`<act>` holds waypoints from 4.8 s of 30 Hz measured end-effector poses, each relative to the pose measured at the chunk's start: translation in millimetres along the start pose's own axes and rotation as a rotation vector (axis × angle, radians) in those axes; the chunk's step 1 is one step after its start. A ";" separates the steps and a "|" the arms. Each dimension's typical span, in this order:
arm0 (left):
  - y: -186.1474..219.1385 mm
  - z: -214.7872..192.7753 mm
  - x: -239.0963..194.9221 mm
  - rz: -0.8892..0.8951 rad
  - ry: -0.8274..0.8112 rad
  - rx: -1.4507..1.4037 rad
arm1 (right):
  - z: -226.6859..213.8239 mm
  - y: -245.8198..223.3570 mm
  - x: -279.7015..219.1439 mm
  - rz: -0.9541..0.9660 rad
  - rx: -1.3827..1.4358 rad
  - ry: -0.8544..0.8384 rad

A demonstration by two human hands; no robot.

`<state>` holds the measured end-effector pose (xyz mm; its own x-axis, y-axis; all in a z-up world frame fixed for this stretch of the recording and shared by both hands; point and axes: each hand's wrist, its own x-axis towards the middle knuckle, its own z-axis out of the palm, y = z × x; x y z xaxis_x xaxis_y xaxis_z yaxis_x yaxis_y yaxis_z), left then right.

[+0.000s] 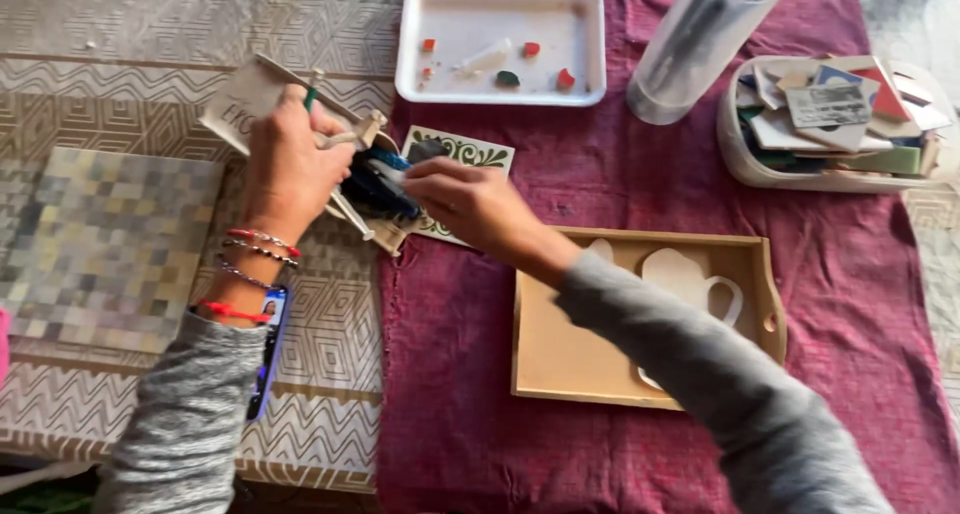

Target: Tracing a watering-can-shaped template onto a wooden tray using a pencil.

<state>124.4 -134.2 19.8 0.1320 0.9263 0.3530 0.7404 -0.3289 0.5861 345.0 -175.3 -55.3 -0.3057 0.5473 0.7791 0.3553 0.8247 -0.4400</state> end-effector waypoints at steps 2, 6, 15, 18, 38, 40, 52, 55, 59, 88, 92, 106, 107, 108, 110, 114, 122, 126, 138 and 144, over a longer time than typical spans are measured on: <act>0.3 1.7 -3.4 -0.015 0.023 0.009 | 32.1 13.5 0.1 -0.028 -0.013 -0.005; 3.9 5.3 -17.4 0.121 0.114 0.109 | 28.7 1.5 8.3 -0.053 -0.081 -0.335; 97.2 76.6 -119.0 0.415 0.165 0.195 | -211.1 -14.7 -97.0 0.257 -0.302 -0.273; 131.1 136.7 -148.7 0.457 -0.189 0.089 | -278.1 -49.3 -135.3 0.510 -0.491 -0.087; 134.0 211.8 -139.3 0.373 -0.308 0.049 | -258.5 -51.5 -239.1 0.913 -0.264 0.359; 132.9 211.9 -143.2 0.371 -0.282 0.057 | -257.7 -54.7 -239.8 0.910 -0.271 0.354; 114.5 232.7 -151.7 0.370 -0.180 0.155 | -274.4 -64.9 -237.5 0.751 -0.192 0.024; 112.4 232.2 -155.4 0.403 -0.150 0.171 | -267.1 -66.6 -241.4 0.715 -0.343 -0.111; 116.1 229.0 -153.6 0.407 -0.138 0.155 | -261.0 -65.8 -240.8 0.670 -0.541 -0.175; 139.5 215.1 -151.6 0.362 -0.129 0.030 | -244.9 -70.9 -230.4 0.656 -0.769 -0.167; 134.6 217.7 -152.4 0.405 -0.115 0.018 | -248.5 -66.5 -229.4 0.659 -0.774 -0.253; 112.0 196.4 -139.3 0.350 -0.200 0.288 | -248.7 -44.3 -240.7 0.512 -0.603 -0.354; 111.2 196.0 -138.8 0.359 -0.216 0.252 | -248.6 -46.1 -240.8 0.549 -0.582 -0.331; 110.6 195.9 -138.3 0.367 -0.231 0.215 | -248.7 -47.6 -241.1 0.586 -0.562 -0.308; 105.2 195.6 -136.3 0.347 -0.241 0.197 | -247.5 -46.9 -243.0 0.583 -0.552 -0.301; 98.5 196.2 -130.8 0.308 -0.274 0.149 | -247.0 -44.2 -245.3 0.574 -0.534 -0.262; 105.7 190.6 -131.7 0.305 -0.335 0.226 | -249.2 -49.0 -239.5 0.593 -0.463 -0.246; 103.4 191.2 -133.7 0.317 -0.316 0.237 | -247.0 -47.6 -239.4 0.614 -0.479 -0.251; 102.1 193.0 -134.5 0.309 -0.319 0.266 | -248.1 -41.4 -246.4 0.604 -0.440 -0.243; 131.1 142.6 -110.4 0.278 -0.378 -0.380 | -261.7 -72.7 -214.4 0.637 0.035 -0.003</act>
<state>300.9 -253.4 -46.4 0.5637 0.7743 0.2875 0.3665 -0.5464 0.7531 615.9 -389.9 -73.5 -0.0464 0.9322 0.3590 0.4395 0.3418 -0.8307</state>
